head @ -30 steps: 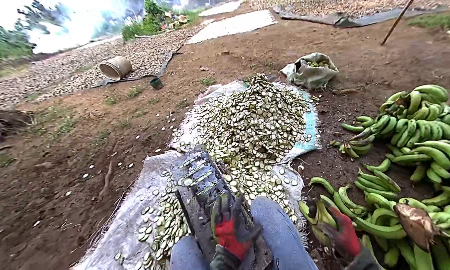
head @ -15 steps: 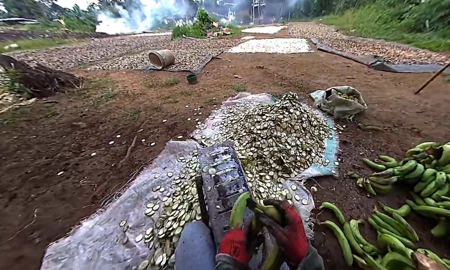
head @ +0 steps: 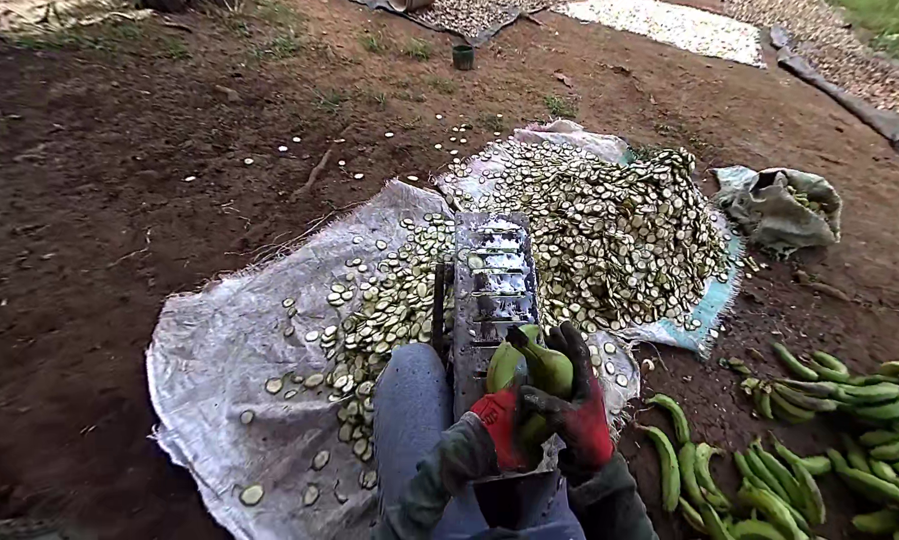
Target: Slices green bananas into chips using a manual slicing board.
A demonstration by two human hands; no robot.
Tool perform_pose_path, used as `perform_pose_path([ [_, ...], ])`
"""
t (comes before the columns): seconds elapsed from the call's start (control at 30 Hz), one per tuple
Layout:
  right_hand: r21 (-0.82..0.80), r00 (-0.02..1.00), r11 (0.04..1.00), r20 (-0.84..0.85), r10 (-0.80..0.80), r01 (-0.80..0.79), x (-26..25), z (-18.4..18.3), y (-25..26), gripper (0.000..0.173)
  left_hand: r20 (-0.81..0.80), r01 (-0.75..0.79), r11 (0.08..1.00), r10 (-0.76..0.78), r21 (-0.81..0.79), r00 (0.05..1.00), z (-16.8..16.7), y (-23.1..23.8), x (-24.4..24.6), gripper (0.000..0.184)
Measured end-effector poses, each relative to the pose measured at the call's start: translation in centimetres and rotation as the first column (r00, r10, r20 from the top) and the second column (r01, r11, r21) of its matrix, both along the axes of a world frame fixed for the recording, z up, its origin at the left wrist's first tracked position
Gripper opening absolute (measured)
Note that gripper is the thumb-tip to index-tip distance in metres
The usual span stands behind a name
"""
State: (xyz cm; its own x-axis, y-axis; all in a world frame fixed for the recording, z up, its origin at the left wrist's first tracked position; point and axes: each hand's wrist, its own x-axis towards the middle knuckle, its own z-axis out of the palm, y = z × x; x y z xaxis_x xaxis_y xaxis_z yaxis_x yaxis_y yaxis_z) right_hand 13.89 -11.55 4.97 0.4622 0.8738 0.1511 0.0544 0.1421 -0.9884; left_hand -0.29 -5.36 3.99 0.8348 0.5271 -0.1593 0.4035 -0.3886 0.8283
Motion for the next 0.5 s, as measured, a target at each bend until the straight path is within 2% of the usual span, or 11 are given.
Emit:
perform_pose_path([
  [0.03, -0.03, 0.996, 0.998, -0.069, 0.061, -0.064, 0.4, -0.4, 0.3, 0.103, -0.124, 0.025, 0.999, -0.02, 0.033, 0.992, 1.2, 0.5, 0.2, 0.096],
  [0.07, -0.038, 0.987, 0.996, -0.145, 0.075, -0.082, 0.7, -0.8, 0.5, 0.09, -0.183, 0.019, 0.999, -0.011, 0.045, 0.983, 2.0, 0.8, 0.5, 0.101],
  [0.1, -0.043, 0.98, 0.995, -0.184, 0.077, -0.087, 1.0, -1.0, 0.7, 0.074, -0.168, -0.02, 0.999, 0.025, 0.035, 0.986, 2.0, 1.0, 0.7, 0.105],
  [0.13, -0.04, 0.978, 0.994, -0.19, 0.09, -0.1, 1.4, -1.0, 0.9, 0.065, -0.062, -0.089, 0.996, 0.087, -0.019, 0.994, 1.4, 1.2, 0.8, 0.109],
  [0.17, -0.031, 0.975, 0.995, -0.205, 0.091, -0.099, 1.7, -0.8, 1.1, 0.06, 0.117, -0.156, 0.979, 0.171, -0.128, 0.978, 0.3, 1.6, 0.7, 0.109],
  [0.23, -0.084, 0.955, 0.996, -0.296, -0.016, -0.009, 1.6, -0.1, 1.1, 0.055, 0.41, -0.173, 0.919, 0.318, -0.354, 0.855, -1.5, 2.5, 1.1, 0.093],
  [0.27, -0.103, 0.934, 0.994, -0.352, -0.06, 0.025, 1.4, 0.0, 1.1, 0.057, 0.493, -0.14, 0.913, 0.331, -0.384, 0.805, -1.8, 2.7, 1.3, 0.08],
  [0.33, -0.105, 0.904, 0.991, -0.413, -0.116, 0.079, 0.7, -0.4, 1.2, 0.06, 0.566, -0.087, 0.924, 0.301, -0.374, 0.768, -1.8, 2.6, 2.1, 0.055],
  [0.4, -0.145, 0.9, 0.978, -0.389, -0.196, 0.15, 0.1, -0.8, 0.9, 0.054, 0.574, -0.075, 0.939, 0.267, -0.336, 0.774, -2.1, 2.0, 2.7, 0.046],
  [0.47, -0.128, 0.936, 0.978, -0.29, -0.198, 0.167, 0.7, -1.4, 0.5, 0.059, 0.522, -0.167, 0.965, 0.251, -0.202, 0.815, -2.1, 1.7, 3.1, 0.042],
  [0.5, -0.092, 0.945, 0.977, -0.253, -0.208, 0.19, 1.1, -1.8, 0.1, 0.061, 0.495, -0.284, 0.956, 0.282, -0.074, 0.822, -2.0, 1.8, 3.3, 0.039],
])
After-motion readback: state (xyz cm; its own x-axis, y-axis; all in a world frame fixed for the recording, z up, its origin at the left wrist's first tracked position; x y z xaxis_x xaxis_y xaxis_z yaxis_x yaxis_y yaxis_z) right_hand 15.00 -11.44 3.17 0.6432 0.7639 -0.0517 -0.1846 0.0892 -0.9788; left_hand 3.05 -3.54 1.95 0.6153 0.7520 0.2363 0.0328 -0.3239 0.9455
